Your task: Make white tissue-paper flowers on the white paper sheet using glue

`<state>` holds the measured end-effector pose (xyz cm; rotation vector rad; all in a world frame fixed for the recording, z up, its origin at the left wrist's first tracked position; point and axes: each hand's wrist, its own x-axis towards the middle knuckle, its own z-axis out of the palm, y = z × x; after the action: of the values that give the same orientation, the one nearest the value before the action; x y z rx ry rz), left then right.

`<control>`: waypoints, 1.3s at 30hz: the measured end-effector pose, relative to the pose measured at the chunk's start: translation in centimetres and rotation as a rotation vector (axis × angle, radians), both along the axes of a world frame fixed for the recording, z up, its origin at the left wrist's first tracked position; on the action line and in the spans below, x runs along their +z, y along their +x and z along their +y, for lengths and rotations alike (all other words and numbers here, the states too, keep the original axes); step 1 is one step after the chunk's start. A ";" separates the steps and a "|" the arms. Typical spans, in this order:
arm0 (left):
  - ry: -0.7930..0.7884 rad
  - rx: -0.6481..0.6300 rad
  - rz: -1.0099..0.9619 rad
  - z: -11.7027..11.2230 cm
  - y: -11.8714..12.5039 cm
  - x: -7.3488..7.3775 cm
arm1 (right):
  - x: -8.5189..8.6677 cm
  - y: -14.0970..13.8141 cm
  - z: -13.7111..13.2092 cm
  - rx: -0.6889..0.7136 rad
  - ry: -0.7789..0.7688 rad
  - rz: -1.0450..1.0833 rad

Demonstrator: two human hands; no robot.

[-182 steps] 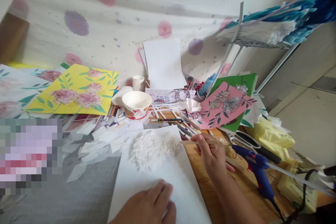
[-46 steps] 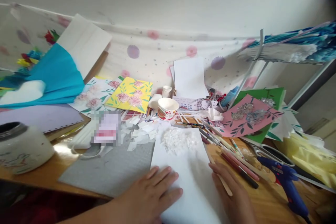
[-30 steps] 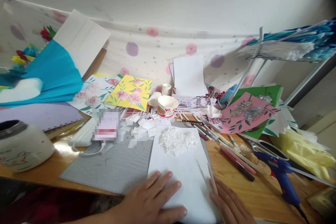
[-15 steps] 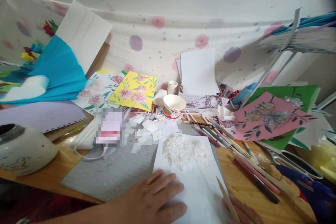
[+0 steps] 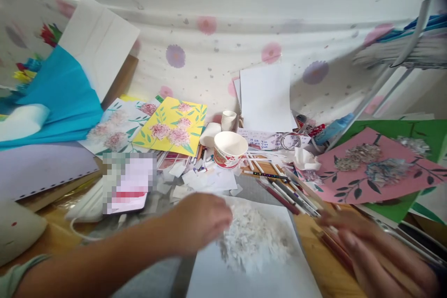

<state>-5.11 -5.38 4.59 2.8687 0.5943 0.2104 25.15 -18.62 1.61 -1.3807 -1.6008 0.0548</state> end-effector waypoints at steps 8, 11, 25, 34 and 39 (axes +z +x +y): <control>0.101 0.355 0.023 8.7 5.7 -3.4 | 0.6 -0.9 8.7 -0.083 0.182 0.483; 0.092 0.372 0.029 9.3 7.2 -4.6 | -1.4 0.0 9.2 -0.060 0.085 0.533; -0.840 0.247 -0.467 2.5 8.5 0.7 | -0.5 1.3 9.2 0.130 0.039 0.838; -0.852 0.174 -0.084 0.0 11.2 -1.7 | 1.7 1.9 5.3 0.157 0.046 0.702; -0.568 0.153 -0.023 0.0 12.4 -2.5 | 0.1 0.7 2.3 0.175 0.037 0.548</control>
<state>7.27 -5.36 2.13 2.2751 0.7313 0.0780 25.84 -16.29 1.75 -1.0719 -1.2429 0.4655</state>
